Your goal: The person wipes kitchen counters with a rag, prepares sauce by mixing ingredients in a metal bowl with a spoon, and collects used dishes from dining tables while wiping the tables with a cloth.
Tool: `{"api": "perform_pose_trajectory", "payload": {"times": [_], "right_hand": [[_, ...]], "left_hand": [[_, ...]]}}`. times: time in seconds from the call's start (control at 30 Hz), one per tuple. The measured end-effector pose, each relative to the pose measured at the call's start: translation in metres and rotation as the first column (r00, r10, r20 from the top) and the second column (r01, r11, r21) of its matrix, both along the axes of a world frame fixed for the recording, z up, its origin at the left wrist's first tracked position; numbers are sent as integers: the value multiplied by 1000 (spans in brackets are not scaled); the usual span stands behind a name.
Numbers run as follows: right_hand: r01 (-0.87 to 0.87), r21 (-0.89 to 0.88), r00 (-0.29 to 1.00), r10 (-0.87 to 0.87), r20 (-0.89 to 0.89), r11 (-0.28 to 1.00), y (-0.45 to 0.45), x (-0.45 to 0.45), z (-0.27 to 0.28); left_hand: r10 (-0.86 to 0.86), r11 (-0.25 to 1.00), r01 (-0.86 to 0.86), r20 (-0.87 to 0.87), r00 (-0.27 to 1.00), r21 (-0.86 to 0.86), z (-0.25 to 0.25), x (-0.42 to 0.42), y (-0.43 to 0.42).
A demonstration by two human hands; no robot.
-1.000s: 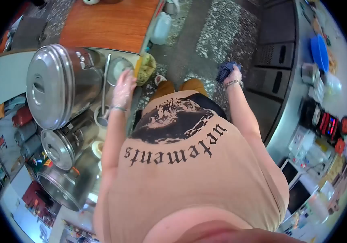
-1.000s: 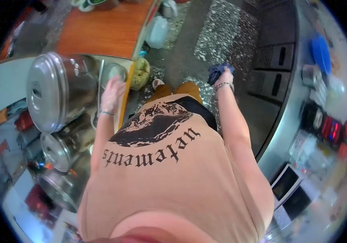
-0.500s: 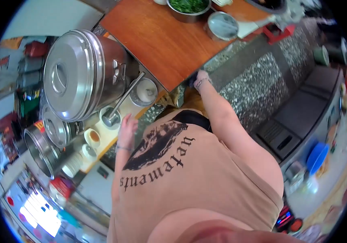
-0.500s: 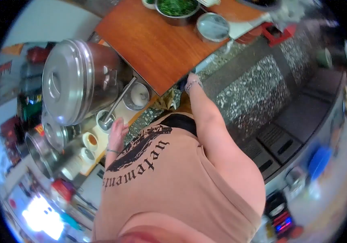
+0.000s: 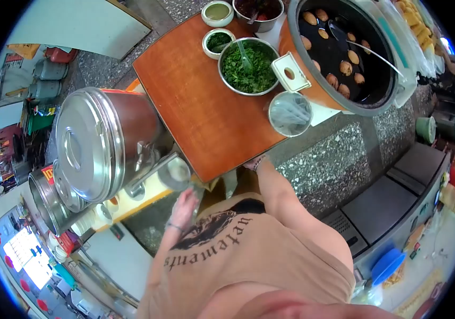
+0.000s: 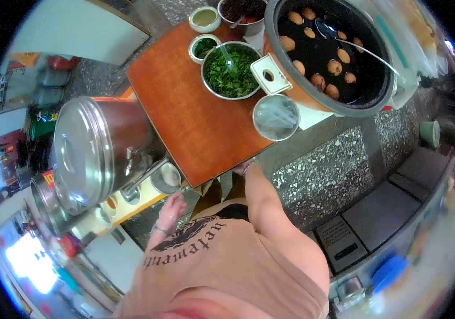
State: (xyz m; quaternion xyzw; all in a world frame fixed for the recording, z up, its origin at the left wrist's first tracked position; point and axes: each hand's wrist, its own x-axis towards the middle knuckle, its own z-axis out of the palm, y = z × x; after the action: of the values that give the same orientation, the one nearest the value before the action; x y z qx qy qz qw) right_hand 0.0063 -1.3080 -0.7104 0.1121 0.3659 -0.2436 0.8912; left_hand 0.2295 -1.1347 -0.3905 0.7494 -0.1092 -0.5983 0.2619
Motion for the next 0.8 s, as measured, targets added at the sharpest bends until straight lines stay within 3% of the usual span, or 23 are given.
{"api": "perform_pose_trajectory", "payload": {"times": [0.07, 0.13, 0.27, 0.33, 0.37, 0.43, 0.5, 0.57, 0.6, 0.63, 0.7, 0.73, 0.77, 0.8], "right_hand": [[76, 58, 997, -74, -38, 995, -24, 4, 27], [144, 90, 988, -137, -74, 986, -44, 10, 45], [252, 100, 960, -235, -153, 963, -77, 15, 68], [283, 89, 948, -264, -180, 955, -87, 11, 78], [293, 83, 943, -274, -191, 952, -90, 7, 81], [305, 62, 934, -286, -213, 950, -90, -6, 87], [292, 40, 932, -275, -236, 956, -83, -29, 90], [235, 17, 941, -223, -256, 972, -75, -51, 97], [186, 7, 946, -177, -271, 983, -68, -62, 102], [116, -11, 952, -115, -283, 993, -64, -74, 108], [-97, -58, 942, 73, -328, 994, -55, -96, 118], [-93, -61, 942, 68, -328, 994, -53, -101, 123], [-134, -53, 937, 109, -333, 990, -50, -106, 131], [-174, -44, 929, 149, -337, 984, -50, -109, 139]], "left_hand": [[-8, 1000, 8, 13, 1000, 6, -6, -4, -26], [-241, 939, 265, 129, 962, -220, -20, -4, -61], [-142, 836, 309, 364, 920, -455, 3, 5, -204], [-80, 822, 275, 376, 923, -498, 51, 3, -295], [11, 740, 192, 297, 955, -645, 38, 11, -332], [6, 804, 165, 284, 959, -572, 49, 8, -406], [6, 879, 68, 154, 988, -472, 55, -2, -465], [-358, 878, 451, 403, 842, -163, 43, 6, -518], [-359, 876, 453, 403, 842, -164, 30, 9, -540], [-535, 767, 640, 598, 597, 48, 14, 11, -560], [-660, 615, 732, 700, 274, 293, 0, 9, -582], [-707, 558, 746, 680, 196, 364, 0, 6, -589], [-605, 752, 633, 575, 550, 186, -19, 8, -599], [-330, 935, 355, 391, 859, 9, -37, 10, -610]]}}
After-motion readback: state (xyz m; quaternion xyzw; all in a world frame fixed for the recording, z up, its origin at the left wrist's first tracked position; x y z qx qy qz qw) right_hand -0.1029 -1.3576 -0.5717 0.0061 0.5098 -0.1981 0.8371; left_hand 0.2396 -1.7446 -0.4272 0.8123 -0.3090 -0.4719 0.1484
